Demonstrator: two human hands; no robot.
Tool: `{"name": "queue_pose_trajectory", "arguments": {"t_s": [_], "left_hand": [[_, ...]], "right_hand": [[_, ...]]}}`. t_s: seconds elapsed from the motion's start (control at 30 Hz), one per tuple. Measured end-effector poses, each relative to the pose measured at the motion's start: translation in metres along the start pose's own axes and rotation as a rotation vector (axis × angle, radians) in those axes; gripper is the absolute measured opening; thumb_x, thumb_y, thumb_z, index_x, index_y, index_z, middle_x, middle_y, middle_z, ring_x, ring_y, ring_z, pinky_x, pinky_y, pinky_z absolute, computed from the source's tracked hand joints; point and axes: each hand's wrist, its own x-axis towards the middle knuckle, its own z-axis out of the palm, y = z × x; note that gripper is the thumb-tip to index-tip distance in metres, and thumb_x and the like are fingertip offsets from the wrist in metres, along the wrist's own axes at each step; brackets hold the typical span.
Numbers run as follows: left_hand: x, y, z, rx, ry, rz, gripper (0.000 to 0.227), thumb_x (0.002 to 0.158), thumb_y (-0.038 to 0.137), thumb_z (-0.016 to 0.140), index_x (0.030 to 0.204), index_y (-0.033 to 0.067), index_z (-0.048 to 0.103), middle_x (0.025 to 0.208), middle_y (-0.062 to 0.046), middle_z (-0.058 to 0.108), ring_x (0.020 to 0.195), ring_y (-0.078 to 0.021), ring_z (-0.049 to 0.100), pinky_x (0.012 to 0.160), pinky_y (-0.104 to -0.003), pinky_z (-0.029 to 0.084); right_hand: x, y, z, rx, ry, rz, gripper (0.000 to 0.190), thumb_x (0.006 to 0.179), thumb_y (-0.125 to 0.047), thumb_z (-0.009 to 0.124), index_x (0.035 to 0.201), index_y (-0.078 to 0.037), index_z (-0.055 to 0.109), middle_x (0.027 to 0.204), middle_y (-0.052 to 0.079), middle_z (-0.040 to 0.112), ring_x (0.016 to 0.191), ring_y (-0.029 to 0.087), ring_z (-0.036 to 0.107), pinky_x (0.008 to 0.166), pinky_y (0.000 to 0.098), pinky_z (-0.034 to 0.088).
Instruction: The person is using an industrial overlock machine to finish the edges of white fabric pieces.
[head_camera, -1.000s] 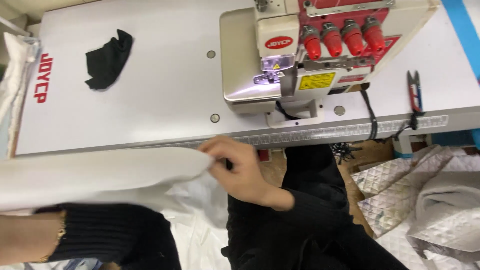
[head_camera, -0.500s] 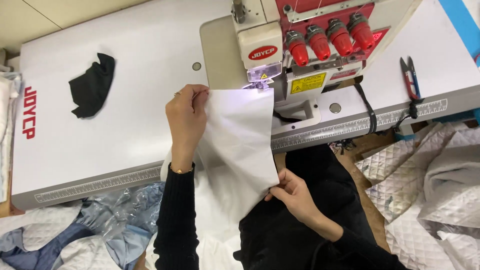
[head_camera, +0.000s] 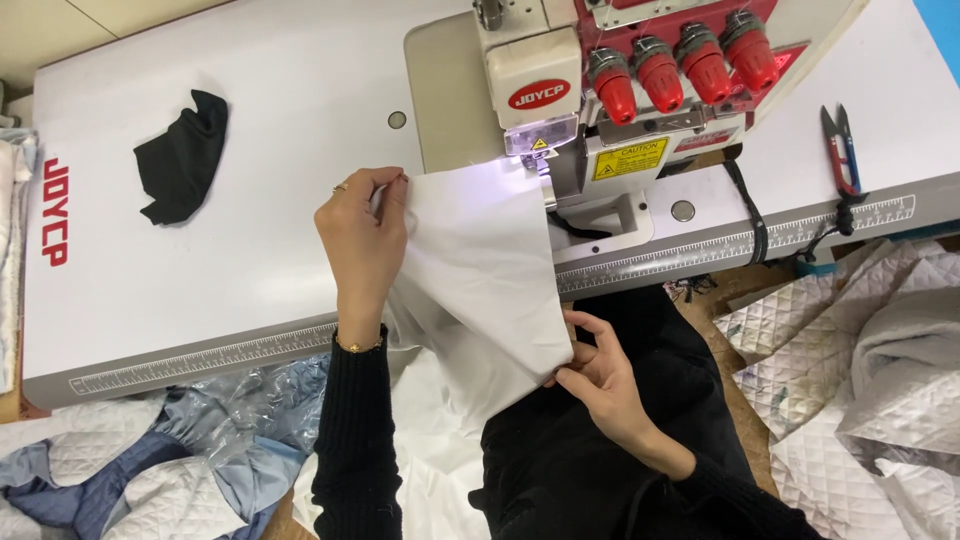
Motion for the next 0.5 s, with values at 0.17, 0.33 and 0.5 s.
{"name": "queue_pose_trajectory", "arguments": {"t_s": [0.17,0.33,0.5], "left_hand": [[0.004,0.007,-0.001,-0.03,0.018,0.012,0.006,0.099,0.004,0.067,0.101,0.005,0.072,0.089,-0.005,0.075,0.075,-0.0175,0.065,0.07,-0.031,0.05],[0.022,-0.002,0.008,-0.093,0.127,0.089,0.008,0.096,-0.003,0.073,0.102,0.0022,0.075,0.085,-0.014,0.073,0.087,-0.0331,0.075,0.075,-0.039,0.061],[0.055,-0.008,0.016,-0.083,0.199,0.157,0.011,0.095,-0.007,0.072,0.101,0.0021,0.073,0.084,-0.014,0.073,0.086,-0.0329,0.075,0.076,-0.04,0.061]], "right_hand": [[0.003,0.004,-0.005,0.039,0.016,-0.053,0.078,0.086,-0.002,0.074,0.153,-0.01,0.034,0.102,0.016,0.075,0.087,0.019,0.072,0.084,0.0328,0.063],[0.024,0.009,-0.017,-0.082,0.013,-0.142,0.06,0.077,0.005,0.081,0.131,-0.002,0.056,0.093,0.018,0.078,0.077,0.015,0.072,0.065,0.0282,0.059],[0.046,-0.013,-0.006,-0.176,-0.125,-0.285,0.011,0.076,0.002,0.084,0.085,-0.005,0.083,0.065,0.007,0.077,0.058,0.011,0.057,0.066,0.0272,0.045]]}}
